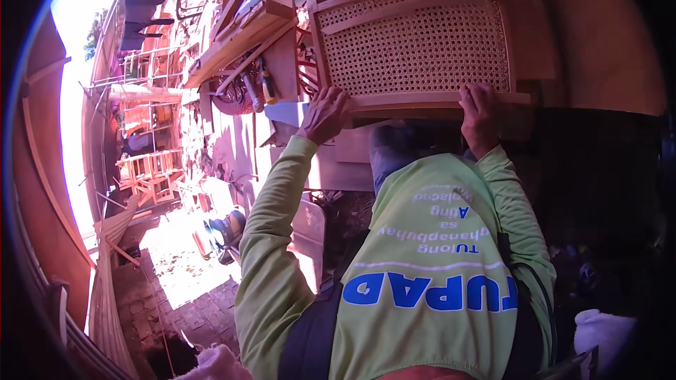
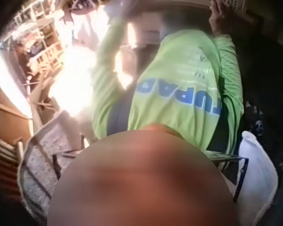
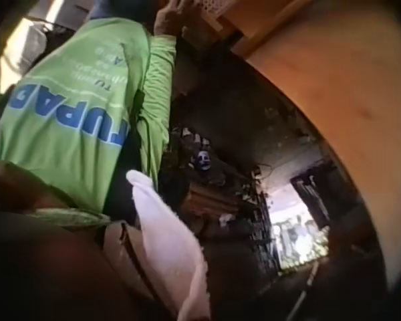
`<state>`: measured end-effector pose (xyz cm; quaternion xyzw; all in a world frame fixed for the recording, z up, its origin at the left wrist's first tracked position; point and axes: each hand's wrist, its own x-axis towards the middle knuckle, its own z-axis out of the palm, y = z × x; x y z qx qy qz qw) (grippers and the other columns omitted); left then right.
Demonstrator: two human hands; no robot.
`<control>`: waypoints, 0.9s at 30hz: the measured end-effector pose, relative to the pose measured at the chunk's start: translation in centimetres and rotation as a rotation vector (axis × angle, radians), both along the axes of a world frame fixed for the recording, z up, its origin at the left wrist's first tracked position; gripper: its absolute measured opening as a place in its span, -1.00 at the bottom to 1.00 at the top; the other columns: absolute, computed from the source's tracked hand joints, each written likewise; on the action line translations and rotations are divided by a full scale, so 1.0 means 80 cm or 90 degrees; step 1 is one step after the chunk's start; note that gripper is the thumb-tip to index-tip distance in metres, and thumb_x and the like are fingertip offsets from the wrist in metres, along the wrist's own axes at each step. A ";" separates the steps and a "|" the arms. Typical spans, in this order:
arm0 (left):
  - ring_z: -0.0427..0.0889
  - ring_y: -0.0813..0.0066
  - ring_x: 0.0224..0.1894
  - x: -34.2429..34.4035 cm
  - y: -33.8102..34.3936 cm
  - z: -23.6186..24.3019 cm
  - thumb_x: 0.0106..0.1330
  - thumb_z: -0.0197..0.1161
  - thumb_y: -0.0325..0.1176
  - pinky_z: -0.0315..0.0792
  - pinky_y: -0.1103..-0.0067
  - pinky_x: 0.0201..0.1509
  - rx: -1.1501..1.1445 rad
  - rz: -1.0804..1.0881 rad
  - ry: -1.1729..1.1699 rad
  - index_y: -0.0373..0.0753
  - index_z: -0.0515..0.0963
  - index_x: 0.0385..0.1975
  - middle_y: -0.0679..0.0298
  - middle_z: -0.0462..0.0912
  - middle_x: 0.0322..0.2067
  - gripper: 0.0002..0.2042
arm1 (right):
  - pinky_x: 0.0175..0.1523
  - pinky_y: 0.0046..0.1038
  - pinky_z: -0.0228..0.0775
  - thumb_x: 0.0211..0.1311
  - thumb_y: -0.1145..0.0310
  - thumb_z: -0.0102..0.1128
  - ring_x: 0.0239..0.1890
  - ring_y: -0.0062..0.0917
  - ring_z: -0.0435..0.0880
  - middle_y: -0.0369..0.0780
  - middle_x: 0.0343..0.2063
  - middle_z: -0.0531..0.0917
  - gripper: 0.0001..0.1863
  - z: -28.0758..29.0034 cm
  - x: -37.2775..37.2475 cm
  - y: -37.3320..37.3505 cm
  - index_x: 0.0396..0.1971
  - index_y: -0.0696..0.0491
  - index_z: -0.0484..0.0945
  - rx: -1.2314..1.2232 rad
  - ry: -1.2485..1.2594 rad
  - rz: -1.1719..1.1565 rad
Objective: Attaching wooden trim strips to the cane seat of a wooden chair.
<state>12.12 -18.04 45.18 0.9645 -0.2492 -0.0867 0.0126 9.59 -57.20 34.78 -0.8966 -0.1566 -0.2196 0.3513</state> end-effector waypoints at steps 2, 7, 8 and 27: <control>0.58 -0.05 0.14 0.006 0.000 0.002 0.28 0.41 -0.38 0.53 0.18 0.23 -0.031 -0.021 -0.002 -0.28 0.53 0.09 0.03 0.57 0.04 -0.60 | 0.27 -0.10 0.47 0.15 0.59 0.35 0.15 -0.12 0.57 -0.13 -0.01 0.61 -0.58 0.002 0.001 0.000 0.06 0.17 0.59 0.000 0.001 0.001; 0.60 0.03 -0.01 0.021 0.009 0.006 0.24 0.33 -0.42 0.58 0.29 0.11 -0.079 -0.090 -0.019 -0.25 0.59 -0.07 0.09 0.60 -0.13 -0.74 | 0.28 -0.09 0.46 0.17 0.59 0.34 0.16 -0.12 0.56 -0.13 0.00 0.61 -0.59 0.000 0.000 0.003 0.06 0.15 0.58 0.015 0.001 -0.003; 0.60 0.05 -0.04 0.024 0.010 0.007 0.21 0.32 -0.43 0.58 0.29 0.09 -0.067 -0.114 -0.013 -0.26 0.60 -0.10 0.10 0.59 -0.16 -0.74 | 0.29 -0.09 0.46 0.18 0.59 0.34 0.16 -0.11 0.56 -0.13 0.00 0.61 -0.59 0.003 0.000 0.003 0.07 0.15 0.58 0.014 0.001 -0.004; 0.61 0.04 -0.09 0.049 0.005 -0.001 0.12 0.30 -0.48 0.60 0.26 0.01 -0.063 -0.142 -0.132 -0.29 0.56 -0.15 0.10 0.60 -0.19 -0.73 | 0.28 -0.10 0.45 0.25 0.53 0.30 0.16 -0.14 0.55 -0.12 0.04 0.58 -0.60 -0.005 0.015 -0.002 0.11 0.17 0.56 -0.043 -0.003 -0.013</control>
